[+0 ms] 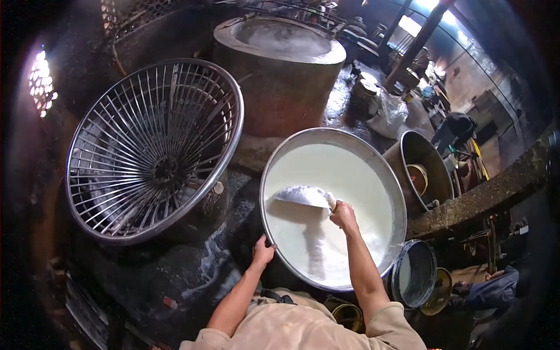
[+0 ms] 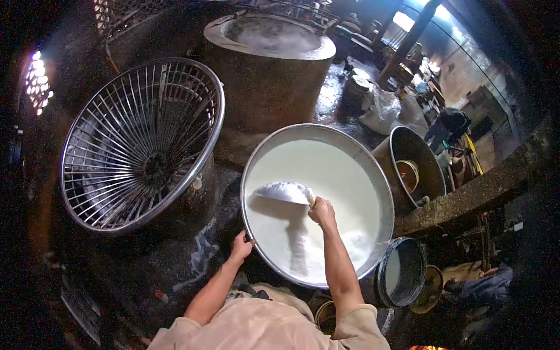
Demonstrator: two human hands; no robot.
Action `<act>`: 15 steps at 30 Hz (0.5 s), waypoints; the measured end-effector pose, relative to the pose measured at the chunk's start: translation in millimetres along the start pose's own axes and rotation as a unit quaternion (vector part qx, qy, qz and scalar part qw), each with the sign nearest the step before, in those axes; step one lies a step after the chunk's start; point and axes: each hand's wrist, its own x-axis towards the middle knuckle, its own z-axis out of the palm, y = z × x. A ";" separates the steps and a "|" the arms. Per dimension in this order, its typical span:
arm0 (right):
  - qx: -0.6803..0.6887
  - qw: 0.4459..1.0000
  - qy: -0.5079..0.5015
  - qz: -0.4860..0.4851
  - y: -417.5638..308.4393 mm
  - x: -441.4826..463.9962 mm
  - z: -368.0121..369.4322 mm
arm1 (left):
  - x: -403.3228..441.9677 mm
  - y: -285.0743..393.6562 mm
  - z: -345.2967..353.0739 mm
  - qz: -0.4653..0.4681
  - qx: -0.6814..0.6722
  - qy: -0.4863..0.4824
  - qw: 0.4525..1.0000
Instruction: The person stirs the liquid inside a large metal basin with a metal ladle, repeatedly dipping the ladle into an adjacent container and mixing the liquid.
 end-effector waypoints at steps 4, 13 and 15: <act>-0.033 0.999 -0.007 -0.002 23.4 -18.8 15.3 | 18.0 -22.6 13.0 0.018 -0.043 0.000 0.999; -0.085 0.996 -0.015 -0.010 92.9 -79.1 17.8 | 12.7 -18.7 10.0 0.037 -0.045 0.015 0.998; -0.082 0.993 -0.072 0.042 107.3 -93.4 10.9 | 13.5 -19.7 14.7 0.060 -0.042 0.052 0.996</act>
